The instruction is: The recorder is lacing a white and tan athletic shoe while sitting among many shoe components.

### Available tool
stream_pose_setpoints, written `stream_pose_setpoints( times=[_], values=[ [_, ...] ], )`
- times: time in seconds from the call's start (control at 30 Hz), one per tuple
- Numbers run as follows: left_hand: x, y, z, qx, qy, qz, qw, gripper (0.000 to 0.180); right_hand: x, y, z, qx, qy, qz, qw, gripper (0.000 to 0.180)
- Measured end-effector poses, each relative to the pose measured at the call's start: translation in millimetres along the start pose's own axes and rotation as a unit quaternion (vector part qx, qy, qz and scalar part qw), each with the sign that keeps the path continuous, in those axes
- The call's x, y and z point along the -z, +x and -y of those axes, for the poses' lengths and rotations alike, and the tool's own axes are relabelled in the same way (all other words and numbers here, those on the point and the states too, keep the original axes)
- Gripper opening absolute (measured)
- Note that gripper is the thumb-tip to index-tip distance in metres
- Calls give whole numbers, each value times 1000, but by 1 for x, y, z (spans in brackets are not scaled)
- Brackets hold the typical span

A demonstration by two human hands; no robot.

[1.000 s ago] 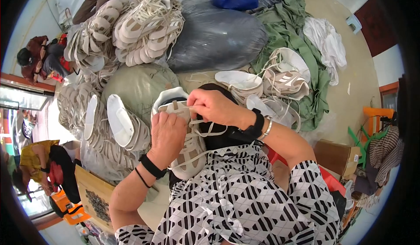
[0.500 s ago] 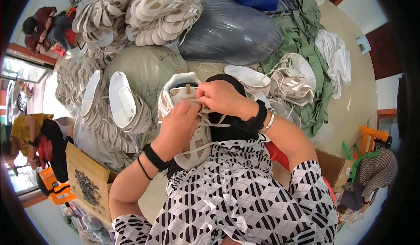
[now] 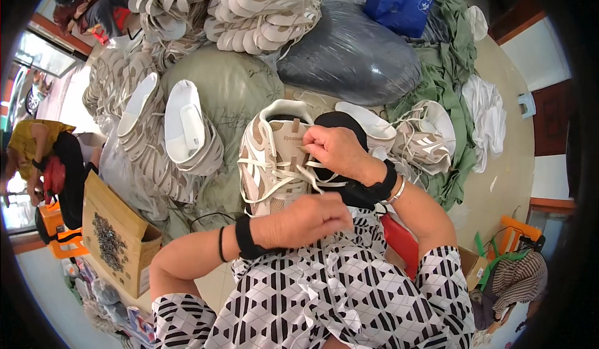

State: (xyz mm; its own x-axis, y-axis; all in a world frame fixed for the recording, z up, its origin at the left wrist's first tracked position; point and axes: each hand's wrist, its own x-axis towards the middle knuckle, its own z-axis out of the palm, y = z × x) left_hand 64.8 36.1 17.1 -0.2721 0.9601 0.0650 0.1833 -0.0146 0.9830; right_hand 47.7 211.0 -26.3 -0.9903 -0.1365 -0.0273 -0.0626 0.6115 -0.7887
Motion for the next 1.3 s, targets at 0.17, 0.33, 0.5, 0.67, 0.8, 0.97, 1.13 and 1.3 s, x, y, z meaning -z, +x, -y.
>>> stream_pose_setpoints(
  times=[0.17,0.33,0.5,0.67,0.8,0.97,1.13,1.3],
  values=[
    [58,-2,5,-52,350,-172,920,21,5,-4,7,7,10,54,998,13],
    [111,-6,32,-49,482,-139,864,11,2,-2,7,34,-78,62,994,13],
    [115,-7,42,45,455,-70,887,8,-6,3,14,59,-178,78,979,11],
    [113,-5,42,81,456,-55,884,14,-11,2,27,53,-167,89,980,10],
    [110,-6,42,103,457,-50,882,18,-2,-7,25,-12,-97,67,993,8],
    [109,-7,45,95,413,-68,903,16,-20,-12,14,6,-89,8,996,8],
    [108,-8,47,105,416,-56,902,17,-21,-19,21,5,-60,16,998,8],
    [94,-1,34,103,501,-62,857,26,4,-20,33,107,-151,-178,966,8]
  ],
)
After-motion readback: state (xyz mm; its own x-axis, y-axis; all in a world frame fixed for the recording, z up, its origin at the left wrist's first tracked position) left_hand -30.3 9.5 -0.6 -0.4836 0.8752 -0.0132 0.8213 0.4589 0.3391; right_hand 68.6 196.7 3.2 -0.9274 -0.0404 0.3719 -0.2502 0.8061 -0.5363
